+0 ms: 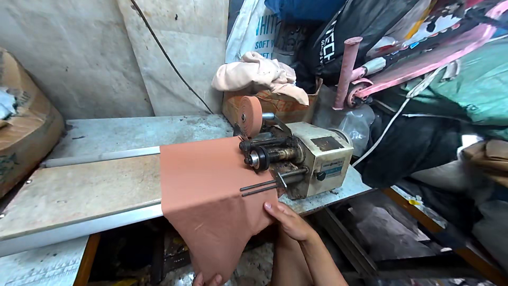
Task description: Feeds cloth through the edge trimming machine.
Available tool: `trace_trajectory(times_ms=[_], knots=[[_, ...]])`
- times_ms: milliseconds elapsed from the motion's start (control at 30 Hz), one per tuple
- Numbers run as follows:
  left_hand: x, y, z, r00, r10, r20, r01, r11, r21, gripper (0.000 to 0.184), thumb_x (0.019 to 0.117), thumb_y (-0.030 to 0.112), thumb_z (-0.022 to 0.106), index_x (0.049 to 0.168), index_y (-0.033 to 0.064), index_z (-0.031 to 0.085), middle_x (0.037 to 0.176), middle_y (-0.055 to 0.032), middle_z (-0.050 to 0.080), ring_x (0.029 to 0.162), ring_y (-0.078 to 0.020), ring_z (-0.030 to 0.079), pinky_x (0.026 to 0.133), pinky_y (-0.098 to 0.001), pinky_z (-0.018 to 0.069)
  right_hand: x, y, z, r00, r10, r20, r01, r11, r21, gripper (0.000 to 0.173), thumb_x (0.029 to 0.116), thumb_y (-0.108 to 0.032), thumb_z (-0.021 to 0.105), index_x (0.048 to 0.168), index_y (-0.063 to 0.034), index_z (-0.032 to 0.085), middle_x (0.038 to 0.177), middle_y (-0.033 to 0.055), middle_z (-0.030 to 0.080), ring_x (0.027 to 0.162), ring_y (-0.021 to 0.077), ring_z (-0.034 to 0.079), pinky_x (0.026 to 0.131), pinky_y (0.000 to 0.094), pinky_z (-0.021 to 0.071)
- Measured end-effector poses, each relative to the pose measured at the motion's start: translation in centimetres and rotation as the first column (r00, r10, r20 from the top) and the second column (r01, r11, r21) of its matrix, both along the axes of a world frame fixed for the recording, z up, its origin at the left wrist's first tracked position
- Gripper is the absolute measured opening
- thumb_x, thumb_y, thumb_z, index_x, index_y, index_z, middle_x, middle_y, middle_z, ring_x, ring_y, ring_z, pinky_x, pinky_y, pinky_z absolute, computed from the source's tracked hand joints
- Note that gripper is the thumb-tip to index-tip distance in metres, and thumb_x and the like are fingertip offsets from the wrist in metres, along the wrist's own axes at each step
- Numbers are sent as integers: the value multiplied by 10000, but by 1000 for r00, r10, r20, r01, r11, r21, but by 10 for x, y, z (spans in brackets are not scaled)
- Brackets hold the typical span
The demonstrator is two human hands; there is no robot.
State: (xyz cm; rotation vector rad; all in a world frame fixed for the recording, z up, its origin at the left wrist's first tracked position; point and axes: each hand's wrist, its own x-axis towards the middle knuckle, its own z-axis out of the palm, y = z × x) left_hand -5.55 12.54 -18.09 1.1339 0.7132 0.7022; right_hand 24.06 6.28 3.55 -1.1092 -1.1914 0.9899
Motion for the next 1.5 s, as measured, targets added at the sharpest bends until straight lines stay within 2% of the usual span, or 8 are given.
trace_trajectory(times_ms=[300,400,667,767,900,1133,1300,1500], knots=[[0,-1,-2,1000,15,-25,-15,1000,-19,400,899,123,736,1219,-47,565,1032,-35,745,975,-99,717,952,-342,588,0,0,0,1000,1,-2,-1,1000,-7,339,1111,-277,392,1174,-59,643,1028,16,740,983,100,705,938,334,581],[1,-2,-1,1000,13,12,-13,1000,-18,393,904,113,739,1229,-30,570,1049,-24,752,994,-106,718,965,-354,585,0,0,0,1000,14,22,-14,1000,4,343,1115,-283,384,1162,-64,644,1004,5,735,966,90,699,927,325,579],[1,0,-1,999,15,-31,-16,1000,-17,436,913,166,738,1242,-58,559,1057,-50,741,1002,-109,712,967,-353,582,0,0,1,999,6,37,-5,1000,-8,351,1114,-283,383,1173,-56,644,1028,11,739,989,96,702,941,331,579],[2,0,-3,1000,21,-14,-21,1000,-3,370,926,161,724,1206,-39,589,1029,-31,752,978,-100,719,957,-348,586,0,1,1,999,7,46,-7,1000,-2,354,1116,-285,379,1170,-57,644,1025,9,736,989,89,698,942,324,575],[1,0,-3,999,32,-29,-32,999,-2,401,922,162,721,1221,-55,567,1050,-43,741,997,-97,709,967,-346,579,1,0,1,999,7,51,-6,1000,-15,363,1115,-289,380,1158,-49,649,1014,18,739,976,97,704,930,333,582],[0,1,-7,1000,25,18,-25,1000,-13,427,922,221,747,1231,-20,577,1054,-24,747,1003,-111,714,968,-364,581,1,1,2,999,26,39,-26,1000,5,351,1118,-279,378,1151,-58,648,1014,8,737,981,90,701,936,326,580],[1,0,-5,999,29,43,-29,1000,-10,362,932,177,726,1217,3,588,1045,2,753,997,-95,715,966,-348,581,1,1,2,999,30,38,-30,1000,4,356,1118,-289,379,1150,-57,646,1017,8,737,982,90,701,935,326,581],[0,0,-5,998,30,47,-30,999,-13,361,927,161,725,1213,-10,585,1034,-11,754,985,-105,719,958,-357,585,0,1,3,999,3,53,-2,1000,-20,347,1113,-278,382,1135,-63,653,1003,1,735,969,81,698,928,320,578]])
